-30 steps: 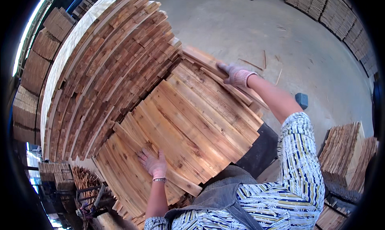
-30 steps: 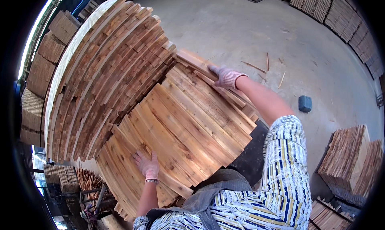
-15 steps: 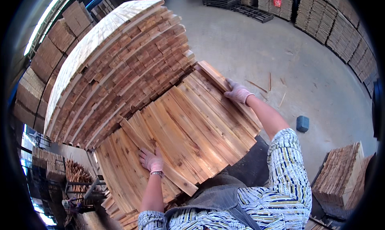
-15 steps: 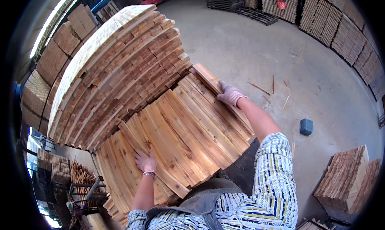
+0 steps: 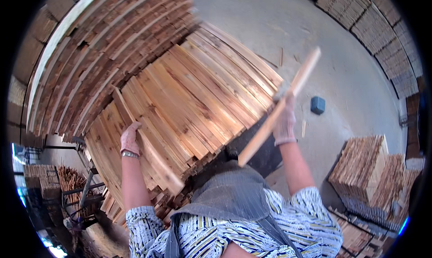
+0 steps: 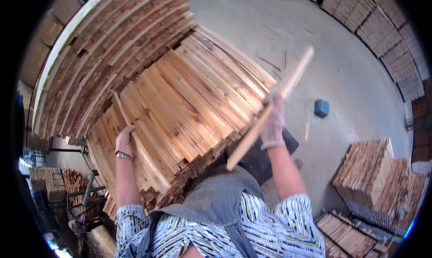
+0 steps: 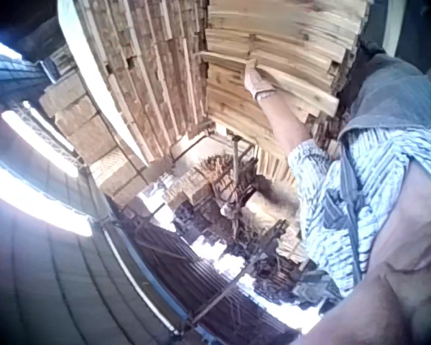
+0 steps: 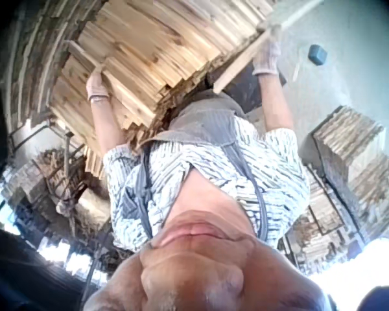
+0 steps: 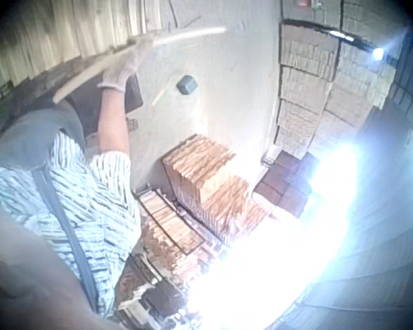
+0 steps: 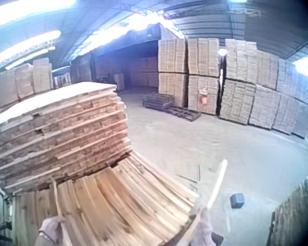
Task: The person repeatedly picks up bundles of wooden planks from a lower rack and stacks them onto a higher pile. They use both hands to lift, turn, and align the planks, working continuously in a warehouse environment.
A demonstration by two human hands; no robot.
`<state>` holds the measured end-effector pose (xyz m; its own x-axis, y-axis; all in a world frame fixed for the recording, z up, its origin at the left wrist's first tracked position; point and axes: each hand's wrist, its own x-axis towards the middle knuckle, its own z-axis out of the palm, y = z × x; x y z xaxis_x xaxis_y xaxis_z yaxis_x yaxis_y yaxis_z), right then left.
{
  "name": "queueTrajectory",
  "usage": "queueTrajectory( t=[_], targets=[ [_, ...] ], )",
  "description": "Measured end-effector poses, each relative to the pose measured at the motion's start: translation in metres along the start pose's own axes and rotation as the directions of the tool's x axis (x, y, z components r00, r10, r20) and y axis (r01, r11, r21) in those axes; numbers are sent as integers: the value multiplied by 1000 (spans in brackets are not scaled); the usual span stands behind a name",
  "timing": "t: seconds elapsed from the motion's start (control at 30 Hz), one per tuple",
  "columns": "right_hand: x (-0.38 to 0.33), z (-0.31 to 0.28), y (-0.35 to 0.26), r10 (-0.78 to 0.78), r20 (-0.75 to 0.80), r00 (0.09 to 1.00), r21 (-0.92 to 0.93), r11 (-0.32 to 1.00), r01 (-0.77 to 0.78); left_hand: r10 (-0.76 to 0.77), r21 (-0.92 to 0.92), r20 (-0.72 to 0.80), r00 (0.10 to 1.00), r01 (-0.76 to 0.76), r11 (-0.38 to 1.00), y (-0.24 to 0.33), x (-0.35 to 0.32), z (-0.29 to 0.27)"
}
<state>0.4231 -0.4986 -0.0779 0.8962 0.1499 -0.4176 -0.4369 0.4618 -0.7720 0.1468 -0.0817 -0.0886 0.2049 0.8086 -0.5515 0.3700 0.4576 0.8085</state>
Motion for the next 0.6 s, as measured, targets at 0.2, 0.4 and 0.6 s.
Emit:
queueTrajectory(
  t=[0.2,0.4,0.6],
  targets=[
    [-7,-26,97,73,-372,925,-17,996,-86,142,364,-201,969,-61,929,0,-40,-53],
    [59,19,157,-186,-450,873,-222,971,93,434,-216,44,900,-415,884,13,-86,-86],
    [-19,47,114,35,-347,937,-143,986,-90,540,-549,-157,827,-528,649,7,-157,-142]
  ],
)
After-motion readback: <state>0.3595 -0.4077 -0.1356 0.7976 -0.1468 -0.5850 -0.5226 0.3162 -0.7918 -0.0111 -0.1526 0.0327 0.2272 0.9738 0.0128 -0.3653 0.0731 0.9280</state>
